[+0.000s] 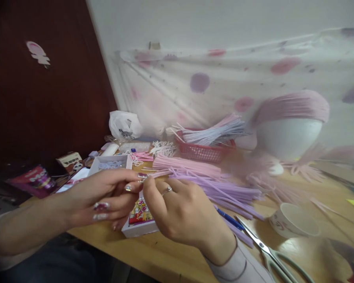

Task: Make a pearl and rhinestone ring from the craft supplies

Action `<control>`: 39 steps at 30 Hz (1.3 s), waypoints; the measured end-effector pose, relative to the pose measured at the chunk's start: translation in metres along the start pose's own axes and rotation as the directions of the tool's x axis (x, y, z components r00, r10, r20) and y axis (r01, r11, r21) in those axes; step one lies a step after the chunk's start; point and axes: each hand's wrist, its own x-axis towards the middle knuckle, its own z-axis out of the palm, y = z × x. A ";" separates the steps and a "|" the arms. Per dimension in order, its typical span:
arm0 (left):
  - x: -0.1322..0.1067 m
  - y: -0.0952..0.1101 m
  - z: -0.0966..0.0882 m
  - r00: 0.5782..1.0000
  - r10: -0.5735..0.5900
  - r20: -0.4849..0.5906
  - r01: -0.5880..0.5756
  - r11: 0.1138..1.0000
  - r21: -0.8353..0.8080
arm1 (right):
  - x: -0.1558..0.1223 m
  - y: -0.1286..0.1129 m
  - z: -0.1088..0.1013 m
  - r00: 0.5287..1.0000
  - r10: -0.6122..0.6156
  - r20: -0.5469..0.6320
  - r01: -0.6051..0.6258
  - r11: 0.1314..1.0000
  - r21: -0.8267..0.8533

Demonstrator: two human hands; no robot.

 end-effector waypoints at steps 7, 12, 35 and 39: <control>-0.005 -0.009 -0.002 0.879 0.466 -0.105 -0.289 0.694 0.660 | -0.003 0.006 0.001 0.988 0.151 -0.032 -0.145 0.978 0.152; -0.007 -0.020 -0.010 0.596 0.778 0.198 -0.247 -0.056 0.967 | -0.004 0.004 -0.003 0.986 0.163 -0.022 -0.156 0.972 0.176; -0.014 -0.006 -0.002 0.967 0.249 0.052 -0.254 0.951 0.178 | -0.001 0.009 -0.005 0.996 0.094 -0.008 -0.088 0.954 0.285; -0.014 -0.006 0.001 0.968 0.249 0.037 -0.251 0.949 0.189 | -0.002 0.008 -0.008 0.996 0.087 -0.008 -0.081 0.955 0.285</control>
